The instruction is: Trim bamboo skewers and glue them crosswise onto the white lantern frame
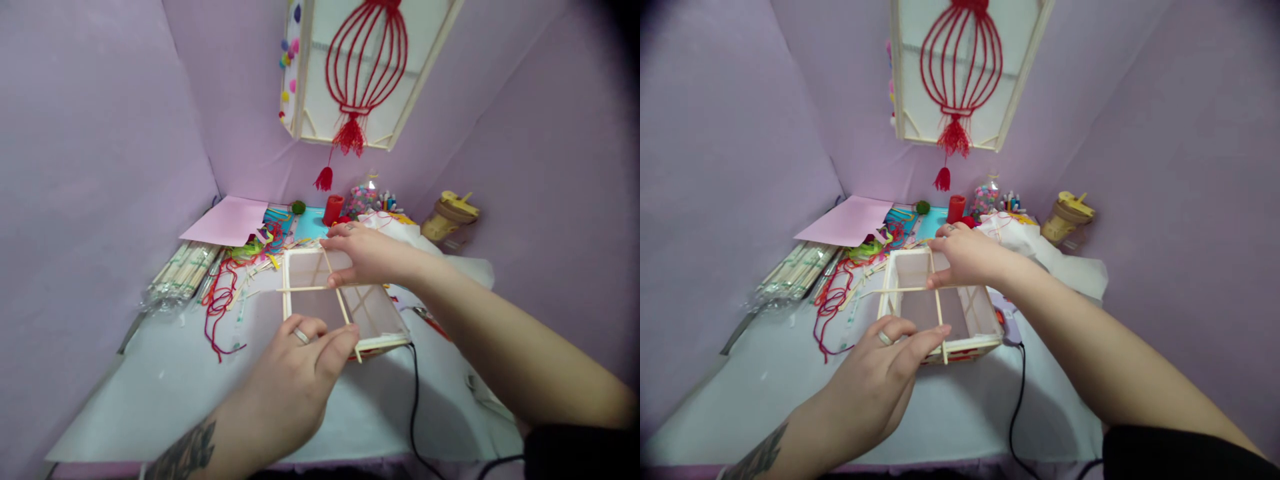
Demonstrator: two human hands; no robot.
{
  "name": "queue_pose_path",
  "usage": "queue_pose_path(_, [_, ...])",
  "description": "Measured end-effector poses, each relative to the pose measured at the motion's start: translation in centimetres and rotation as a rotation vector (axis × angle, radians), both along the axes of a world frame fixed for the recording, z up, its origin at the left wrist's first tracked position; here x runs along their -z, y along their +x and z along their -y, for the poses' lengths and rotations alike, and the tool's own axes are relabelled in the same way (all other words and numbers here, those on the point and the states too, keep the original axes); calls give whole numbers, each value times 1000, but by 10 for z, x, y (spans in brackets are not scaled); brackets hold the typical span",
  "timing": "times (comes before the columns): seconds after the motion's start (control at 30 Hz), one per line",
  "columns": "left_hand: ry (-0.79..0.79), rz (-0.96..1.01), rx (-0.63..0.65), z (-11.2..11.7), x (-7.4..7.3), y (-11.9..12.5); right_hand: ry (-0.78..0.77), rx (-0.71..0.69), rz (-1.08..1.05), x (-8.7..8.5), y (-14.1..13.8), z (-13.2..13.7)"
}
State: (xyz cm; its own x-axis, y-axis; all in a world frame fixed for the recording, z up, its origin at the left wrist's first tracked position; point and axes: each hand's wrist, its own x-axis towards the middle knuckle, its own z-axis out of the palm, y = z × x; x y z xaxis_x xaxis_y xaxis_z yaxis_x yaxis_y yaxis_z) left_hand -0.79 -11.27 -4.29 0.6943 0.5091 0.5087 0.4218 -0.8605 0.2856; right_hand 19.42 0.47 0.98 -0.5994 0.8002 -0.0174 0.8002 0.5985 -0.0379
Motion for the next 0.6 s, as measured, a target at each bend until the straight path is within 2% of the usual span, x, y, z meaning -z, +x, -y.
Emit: queue_pose_path(0.6, [23,9,-20,2,-1,0,-2,23,7,1,-1,2])
